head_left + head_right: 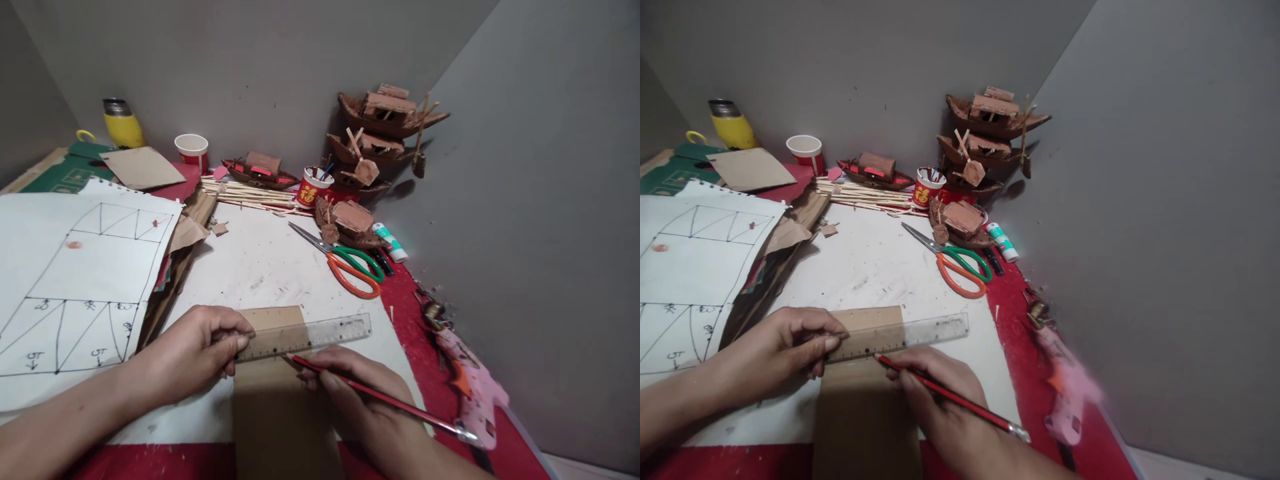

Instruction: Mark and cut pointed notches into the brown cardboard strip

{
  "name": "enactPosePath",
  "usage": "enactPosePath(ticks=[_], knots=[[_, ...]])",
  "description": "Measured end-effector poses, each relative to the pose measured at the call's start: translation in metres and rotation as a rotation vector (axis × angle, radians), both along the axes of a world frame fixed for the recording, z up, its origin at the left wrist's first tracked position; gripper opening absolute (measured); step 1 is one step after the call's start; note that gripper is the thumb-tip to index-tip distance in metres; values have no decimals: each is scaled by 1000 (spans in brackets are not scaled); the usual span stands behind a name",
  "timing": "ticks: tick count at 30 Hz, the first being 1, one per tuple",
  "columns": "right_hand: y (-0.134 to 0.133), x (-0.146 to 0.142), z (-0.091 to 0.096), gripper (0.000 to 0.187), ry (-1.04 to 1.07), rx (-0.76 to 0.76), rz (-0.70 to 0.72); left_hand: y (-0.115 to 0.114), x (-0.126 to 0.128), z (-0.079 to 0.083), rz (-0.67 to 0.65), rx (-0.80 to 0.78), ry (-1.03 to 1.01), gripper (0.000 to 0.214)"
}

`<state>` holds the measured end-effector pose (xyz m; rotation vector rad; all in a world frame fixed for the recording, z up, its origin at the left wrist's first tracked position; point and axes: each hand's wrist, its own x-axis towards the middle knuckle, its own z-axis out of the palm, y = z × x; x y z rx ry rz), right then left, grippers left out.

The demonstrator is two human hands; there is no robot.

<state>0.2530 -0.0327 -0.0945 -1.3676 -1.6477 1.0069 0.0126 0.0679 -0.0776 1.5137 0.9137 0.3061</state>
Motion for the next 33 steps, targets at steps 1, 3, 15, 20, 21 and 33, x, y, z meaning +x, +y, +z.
enactPosePath(ticks=[1, 3, 15, 20, 21, 33], knots=[[-1, 2, 0, 20, 21, -14, -23, 0, 0, 1, 11, -17, -1, 20], [-2, 5, 0, 21, 50, -35, -67, 0, 1, 3, 29, -57, 3, 19], [-16, -28, 41, 13, 158, -74, -149, 1, -3, -4, 10, 20, -30, 21], [-7, -56, 30, 23, 334, -181, -157, 0, -4, -3, 8, 50, -36, 21], [-4, -60, 24, 24, 373, -196, -161, 0, -5, -3, 4, 54, -41, 20], [-8, -54, -5, 16, 523, -81, -259, 0, -4, -3, 31, -16, -53, 19]])
